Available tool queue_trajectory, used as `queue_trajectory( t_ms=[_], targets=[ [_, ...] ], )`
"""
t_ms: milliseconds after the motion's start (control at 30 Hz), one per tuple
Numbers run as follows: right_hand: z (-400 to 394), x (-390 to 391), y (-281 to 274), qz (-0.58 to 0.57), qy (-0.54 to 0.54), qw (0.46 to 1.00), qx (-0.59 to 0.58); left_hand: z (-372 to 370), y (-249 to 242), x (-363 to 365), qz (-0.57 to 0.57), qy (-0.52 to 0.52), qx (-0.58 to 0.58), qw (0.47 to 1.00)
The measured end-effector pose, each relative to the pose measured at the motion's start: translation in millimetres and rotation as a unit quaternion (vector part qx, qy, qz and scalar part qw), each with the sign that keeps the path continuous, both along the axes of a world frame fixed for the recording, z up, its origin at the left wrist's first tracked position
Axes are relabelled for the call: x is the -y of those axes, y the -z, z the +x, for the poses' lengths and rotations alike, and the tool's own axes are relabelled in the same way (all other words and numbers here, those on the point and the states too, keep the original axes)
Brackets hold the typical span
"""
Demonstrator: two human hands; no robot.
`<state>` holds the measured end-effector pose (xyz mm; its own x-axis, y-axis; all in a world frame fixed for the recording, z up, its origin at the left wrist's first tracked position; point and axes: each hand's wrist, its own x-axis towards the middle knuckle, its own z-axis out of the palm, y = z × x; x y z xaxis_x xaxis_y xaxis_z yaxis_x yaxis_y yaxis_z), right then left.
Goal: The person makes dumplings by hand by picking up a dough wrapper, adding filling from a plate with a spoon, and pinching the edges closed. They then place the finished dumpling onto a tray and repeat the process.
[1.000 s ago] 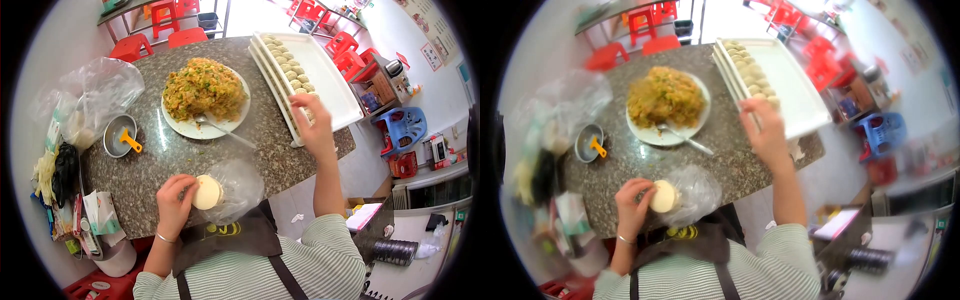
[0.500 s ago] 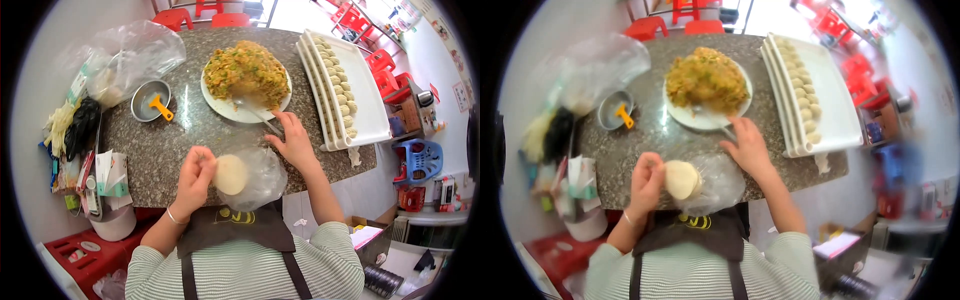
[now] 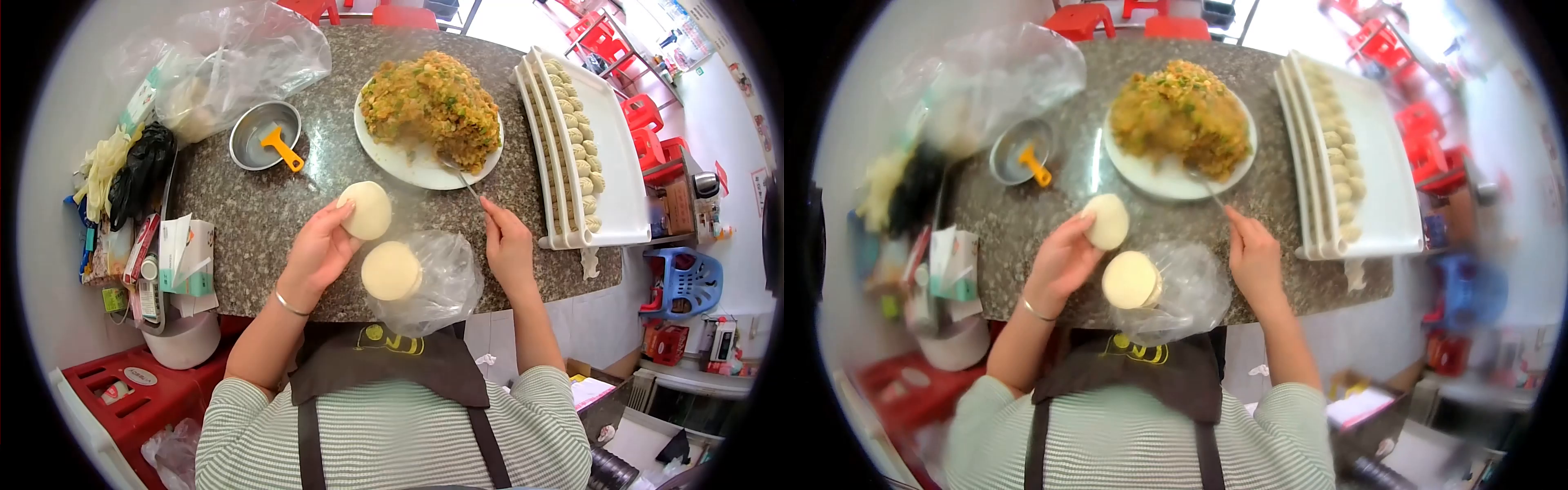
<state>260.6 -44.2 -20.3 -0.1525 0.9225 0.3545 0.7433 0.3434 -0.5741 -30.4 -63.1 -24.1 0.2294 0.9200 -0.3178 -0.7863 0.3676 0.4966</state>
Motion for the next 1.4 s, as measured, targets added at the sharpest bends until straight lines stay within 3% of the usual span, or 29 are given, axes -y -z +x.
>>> queue_trajectory(
  t_ms=[100,233,300,467,633,667,800,867,900,967,1067,1167,1300,1333,1400],
  targets=[
    [-5,4,-17,-0.047,0.053,0.996,-0.049,6,11,-8,-0.023,0.001,0.019,1.000],
    [-3,1,-3,-0.016,0.053,0.998,-0.039,15,9,-16,-0.012,0.025,0.049,0.998],
    [-6,9,-2,-0.089,0.027,0.994,-0.066,20,11,-21,-0.005,0.064,0.067,0.996],
    [-16,6,4,-0.103,0.075,0.987,-0.094,35,2,-36,0.000,0.077,0.068,0.995],
    [-39,21,-12,-0.150,-0.014,0.985,-0.083,39,-9,-39,0.007,0.084,0.095,0.992],
    [-37,25,-6,-0.115,-0.041,0.990,-0.069,40,-8,-39,0.017,0.049,0.096,0.994],
    [-34,33,-19,-0.163,-0.039,0.982,-0.086,37,-6,-37,0.015,0.007,0.064,0.998],
    [-28,35,-15,-0.203,0.083,0.965,-0.143,34,-5,-34,0.002,0.016,0.053,0.998],
    [-30,37,-8,-0.204,0.084,0.965,-0.142,34,-4,-33,-0.008,0.030,0.042,0.999],
    [-38,39,6,-0.126,0.020,0.981,-0.147,37,-2,-34,-0.011,0.037,0.045,0.998],
    [-45,29,-1,-0.155,-0.024,0.980,-0.124,40,-6,-33,0.001,0.039,0.049,0.998],
    [-41,-4,-13,-0.164,0.025,0.977,-0.136,41,-6,-33,0.017,0.025,0.054,0.998],
    [-33,-5,4,-0.095,-0.043,0.989,-0.103,33,-6,-34,0.015,0.021,0.069,0.997],
    [-36,6,-3,-0.154,-0.026,0.982,-0.107,31,-5,-34,0.013,0.014,0.069,0.997],
    [-39,20,-4,-0.165,-0.041,0.978,-0.117,30,-2,-33,0.022,0.014,0.086,0.996]
  ],
)
